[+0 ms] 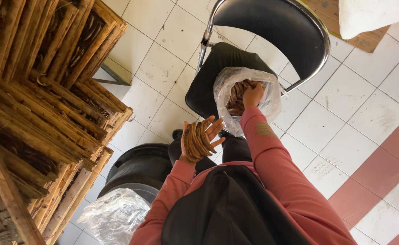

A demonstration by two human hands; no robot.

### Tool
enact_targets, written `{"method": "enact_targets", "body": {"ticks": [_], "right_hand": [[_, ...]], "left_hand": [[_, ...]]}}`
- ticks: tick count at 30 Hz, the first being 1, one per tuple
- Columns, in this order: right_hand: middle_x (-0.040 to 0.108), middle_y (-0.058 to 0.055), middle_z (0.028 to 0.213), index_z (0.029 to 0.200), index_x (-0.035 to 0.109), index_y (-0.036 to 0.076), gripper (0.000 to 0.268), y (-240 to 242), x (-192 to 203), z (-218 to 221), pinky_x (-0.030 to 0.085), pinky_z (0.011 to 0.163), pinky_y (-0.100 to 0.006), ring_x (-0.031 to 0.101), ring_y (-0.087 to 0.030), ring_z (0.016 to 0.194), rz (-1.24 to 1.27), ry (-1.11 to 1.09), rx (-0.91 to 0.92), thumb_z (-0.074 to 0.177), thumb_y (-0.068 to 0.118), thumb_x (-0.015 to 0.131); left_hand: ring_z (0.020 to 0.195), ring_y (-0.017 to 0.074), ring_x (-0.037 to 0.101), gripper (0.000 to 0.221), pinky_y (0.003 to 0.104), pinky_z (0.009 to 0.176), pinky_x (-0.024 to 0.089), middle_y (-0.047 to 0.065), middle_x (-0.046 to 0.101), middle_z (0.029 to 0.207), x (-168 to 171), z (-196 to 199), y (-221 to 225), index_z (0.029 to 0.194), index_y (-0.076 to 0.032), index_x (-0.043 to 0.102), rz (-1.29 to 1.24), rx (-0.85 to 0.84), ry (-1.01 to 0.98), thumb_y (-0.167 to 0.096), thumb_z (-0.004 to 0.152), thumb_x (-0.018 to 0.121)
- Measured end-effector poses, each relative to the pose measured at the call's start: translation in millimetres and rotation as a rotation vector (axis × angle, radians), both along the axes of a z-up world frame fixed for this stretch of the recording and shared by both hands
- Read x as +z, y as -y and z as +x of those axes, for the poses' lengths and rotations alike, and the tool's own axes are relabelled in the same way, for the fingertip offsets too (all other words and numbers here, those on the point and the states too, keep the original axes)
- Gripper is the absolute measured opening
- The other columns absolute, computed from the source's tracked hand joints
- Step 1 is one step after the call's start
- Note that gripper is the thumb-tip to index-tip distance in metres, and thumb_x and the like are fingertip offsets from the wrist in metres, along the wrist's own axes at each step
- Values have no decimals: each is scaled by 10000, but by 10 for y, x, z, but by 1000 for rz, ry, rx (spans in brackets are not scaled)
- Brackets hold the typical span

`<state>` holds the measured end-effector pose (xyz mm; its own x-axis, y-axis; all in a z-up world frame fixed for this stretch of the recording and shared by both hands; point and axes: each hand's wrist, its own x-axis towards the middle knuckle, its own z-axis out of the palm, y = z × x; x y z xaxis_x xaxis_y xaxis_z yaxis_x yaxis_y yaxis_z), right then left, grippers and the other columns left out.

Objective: The person gathers dried banana slices from a wooden rack by hand and places them into a clear plastic bag resting on a chair.

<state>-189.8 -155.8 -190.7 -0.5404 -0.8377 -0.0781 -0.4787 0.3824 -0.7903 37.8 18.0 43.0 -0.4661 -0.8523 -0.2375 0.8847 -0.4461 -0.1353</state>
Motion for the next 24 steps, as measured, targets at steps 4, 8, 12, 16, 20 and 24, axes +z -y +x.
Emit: {"method": "enact_targets", "body": {"ticks": [4, 8, 12, 16, 20, 24], "right_hand": [[629, -211, 1099, 964, 679, 51, 196, -76, 34, 15, 463, 933, -463, 571, -403, 1076, 22, -119, 138, 782, 40, 750], [645, -197, 1063, 1016, 689, 42, 249, -175, 422, 50, 440, 938, -488, 551, -403, 1090, -56, -200, 337, 793, 91, 789], [668, -149, 1036, 1149, 694, 49, 171, -323, 1233, 12, 509, 888, -376, 611, -328, 1019, 100, 531, 437, 1025, 167, 693], [577, -128, 1176, 1219, 648, 31, 357, -634, 2085, -143, 534, 927, -331, 582, -218, 1113, -186, 340, 1131, 884, 107, 749], [610, -101, 1181, 1126, 659, 65, 249, -762, 2575, -180, 541, 891, -343, 622, -199, 1084, 124, 460, 1164, 896, 106, 745], [672, -109, 1197, 1083, 602, 57, 160, -802, 2681, -432, 526, 957, -328, 643, -198, 1119, 184, 931, 1024, 962, 74, 705]], "left_hand": [[1607, 338, 127, 977, 612, 1272, 125, 236, 147, 1718, -13, -20, 58, 1657, -35, 176, -24, -7, -31, -751, 1010, 329], [1610, 333, 123, 956, 618, 1277, 134, 215, 149, 1726, -46, -109, 145, 1657, -46, 184, 10, -18, -102, -746, 1016, 294], [1604, 339, 138, 1021, 600, 1260, 139, 204, 164, 1725, -82, -155, 250, 1641, 17, 185, 68, -79, -119, -776, 1004, 274], [1580, 358, 263, 999, 614, 1294, 182, 212, 302, 1689, -177, -266, 263, 1637, 9, 270, -46, -184, -34, -783, 1028, 276], [1514, 394, 364, 931, 660, 1279, 235, 209, 402, 1632, -257, -380, 259, 1616, 3, 354, -23, -232, -163, -760, 1085, 307], [1509, 356, 369, 1015, 557, 1243, 262, 220, 404, 1612, -322, -410, 177, 1598, 18, 360, -9, -343, -37, -793, 988, 351]]}}
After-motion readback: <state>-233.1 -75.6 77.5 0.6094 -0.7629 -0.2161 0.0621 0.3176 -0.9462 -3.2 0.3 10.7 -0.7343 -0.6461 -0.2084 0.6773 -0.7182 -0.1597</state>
